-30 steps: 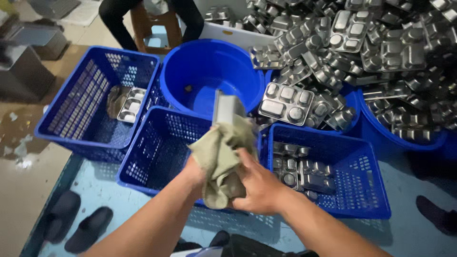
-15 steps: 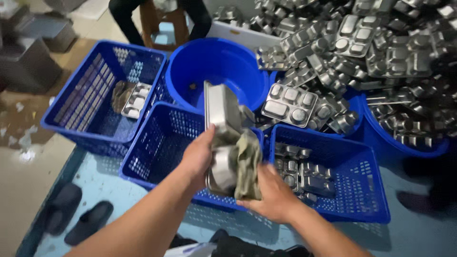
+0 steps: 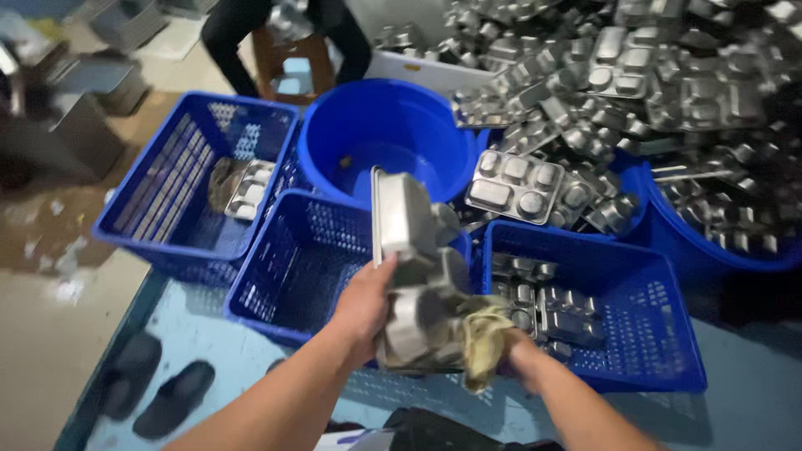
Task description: The person wipes stainless steel compartmentalized trays with a cloth, picking them from a large pile and placing them into a blue basket. The person handles the trays one at a time, wiping the surfaces and compartments before stacking them.
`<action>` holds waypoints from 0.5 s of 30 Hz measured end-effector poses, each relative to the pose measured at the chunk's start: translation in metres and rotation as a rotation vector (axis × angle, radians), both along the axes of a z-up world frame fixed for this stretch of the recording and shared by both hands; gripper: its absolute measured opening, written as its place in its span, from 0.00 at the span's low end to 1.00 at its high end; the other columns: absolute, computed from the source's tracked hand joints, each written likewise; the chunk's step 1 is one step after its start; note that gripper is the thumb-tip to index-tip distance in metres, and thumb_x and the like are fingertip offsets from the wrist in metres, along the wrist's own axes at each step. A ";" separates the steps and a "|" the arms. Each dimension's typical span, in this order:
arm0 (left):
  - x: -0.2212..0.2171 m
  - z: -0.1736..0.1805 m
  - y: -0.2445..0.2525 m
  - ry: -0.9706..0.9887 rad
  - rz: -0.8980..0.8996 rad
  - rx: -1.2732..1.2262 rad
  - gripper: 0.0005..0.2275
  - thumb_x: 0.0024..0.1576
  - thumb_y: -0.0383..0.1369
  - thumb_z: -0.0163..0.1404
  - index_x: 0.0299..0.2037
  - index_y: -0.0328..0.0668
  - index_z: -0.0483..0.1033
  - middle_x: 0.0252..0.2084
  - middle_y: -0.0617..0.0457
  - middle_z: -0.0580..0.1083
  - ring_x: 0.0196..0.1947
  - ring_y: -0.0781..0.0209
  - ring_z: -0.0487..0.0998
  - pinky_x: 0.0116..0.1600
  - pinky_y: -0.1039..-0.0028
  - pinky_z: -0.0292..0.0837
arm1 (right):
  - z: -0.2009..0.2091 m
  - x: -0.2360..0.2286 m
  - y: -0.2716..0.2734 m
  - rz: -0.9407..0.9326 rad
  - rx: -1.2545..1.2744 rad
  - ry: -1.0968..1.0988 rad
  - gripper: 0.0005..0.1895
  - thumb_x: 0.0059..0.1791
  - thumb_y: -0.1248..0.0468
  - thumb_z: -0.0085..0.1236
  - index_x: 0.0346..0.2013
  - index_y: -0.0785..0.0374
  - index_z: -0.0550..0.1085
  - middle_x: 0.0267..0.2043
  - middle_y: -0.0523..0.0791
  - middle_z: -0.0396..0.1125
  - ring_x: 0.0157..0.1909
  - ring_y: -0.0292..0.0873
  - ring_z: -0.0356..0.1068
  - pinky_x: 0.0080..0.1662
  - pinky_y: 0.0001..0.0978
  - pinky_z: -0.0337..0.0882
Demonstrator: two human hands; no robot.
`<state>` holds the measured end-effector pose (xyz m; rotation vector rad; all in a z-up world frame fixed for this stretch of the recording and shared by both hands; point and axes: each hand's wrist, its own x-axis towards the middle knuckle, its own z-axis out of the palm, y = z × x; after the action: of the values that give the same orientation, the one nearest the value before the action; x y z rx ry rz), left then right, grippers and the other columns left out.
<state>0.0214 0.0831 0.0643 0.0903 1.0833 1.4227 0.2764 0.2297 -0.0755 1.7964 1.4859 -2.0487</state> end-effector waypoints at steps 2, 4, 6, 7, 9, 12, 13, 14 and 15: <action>0.005 -0.007 0.000 0.207 -0.097 -0.024 0.18 0.63 0.48 0.43 0.52 0.46 0.76 0.37 0.54 0.75 0.28 0.64 0.71 0.33 0.69 0.70 | 0.005 0.001 0.015 -0.348 -0.183 0.246 0.29 0.52 0.42 0.43 0.52 0.60 0.76 0.45 0.52 0.76 0.45 0.54 0.76 0.51 0.53 0.75; 0.014 -0.011 0.002 0.297 -0.201 0.009 0.18 0.64 0.48 0.45 0.52 0.45 0.77 0.34 0.55 0.74 0.24 0.66 0.67 0.28 0.72 0.65 | 0.020 -0.019 0.034 -0.358 -0.118 0.249 0.26 0.55 0.42 0.41 0.49 0.60 0.74 0.43 0.51 0.73 0.42 0.51 0.75 0.49 0.52 0.75; 0.028 -0.012 0.006 0.255 -0.280 0.089 0.16 0.63 0.46 0.45 0.52 0.46 0.77 0.31 0.55 0.74 0.21 0.68 0.68 0.26 0.74 0.65 | 0.035 -0.045 0.037 -0.312 -0.069 0.521 0.24 0.56 0.46 0.42 0.51 0.60 0.74 0.45 0.49 0.73 0.43 0.48 0.75 0.49 0.47 0.75; 0.029 -0.011 0.009 0.231 -0.266 0.078 0.16 0.63 0.46 0.44 0.51 0.46 0.77 0.31 0.55 0.74 0.21 0.68 0.69 0.26 0.73 0.66 | 0.047 -0.056 0.036 -0.277 -0.045 0.652 0.22 0.56 0.48 0.42 0.53 0.60 0.74 0.46 0.49 0.73 0.44 0.47 0.75 0.49 0.44 0.74; 0.023 -0.009 0.020 0.186 -0.212 0.064 0.17 0.63 0.46 0.43 0.51 0.45 0.76 0.30 0.55 0.75 0.20 0.67 0.70 0.25 0.73 0.68 | 0.072 -0.078 0.018 -0.262 0.050 0.599 0.23 0.56 0.50 0.43 0.54 0.62 0.75 0.48 0.49 0.75 0.46 0.45 0.76 0.50 0.42 0.74; 0.013 -0.007 0.027 0.234 -0.095 0.037 0.18 0.64 0.48 0.44 0.52 0.46 0.77 0.28 0.53 0.71 0.18 0.64 0.64 0.23 0.70 0.61 | 0.115 -0.086 -0.020 -0.319 0.094 0.644 0.25 0.55 0.50 0.44 0.57 0.63 0.73 0.50 0.48 0.75 0.48 0.44 0.76 0.52 0.40 0.75; 0.013 -0.007 0.030 0.381 -0.090 0.051 0.19 0.64 0.49 0.43 0.52 0.44 0.78 0.32 0.54 0.75 0.24 0.65 0.69 0.29 0.70 0.66 | 0.126 -0.088 -0.032 -0.337 0.089 0.678 0.25 0.54 0.50 0.44 0.58 0.63 0.72 0.51 0.47 0.74 0.49 0.43 0.76 0.52 0.40 0.75; 0.014 -0.005 0.034 0.520 -0.067 0.066 0.20 0.64 0.49 0.43 0.52 0.42 0.79 0.36 0.54 0.78 0.30 0.66 0.74 0.35 0.71 0.70 | 0.133 -0.093 -0.042 -0.299 0.112 0.713 0.27 0.54 0.48 0.44 0.60 0.62 0.71 0.53 0.45 0.74 0.51 0.40 0.75 0.54 0.37 0.74; 0.016 -0.001 0.038 0.658 -0.044 0.081 0.22 0.65 0.49 0.43 0.52 0.41 0.81 0.40 0.55 0.82 0.35 0.67 0.79 0.41 0.71 0.75 | 0.136 -0.099 -0.052 -0.260 0.133 0.749 0.29 0.53 0.46 0.43 0.62 0.60 0.70 0.56 0.42 0.73 0.54 0.37 0.75 0.56 0.34 0.72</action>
<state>0.0373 0.1208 0.0629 0.6737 1.5400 1.4307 0.1774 0.1773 0.0605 1.3652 1.6085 -3.0458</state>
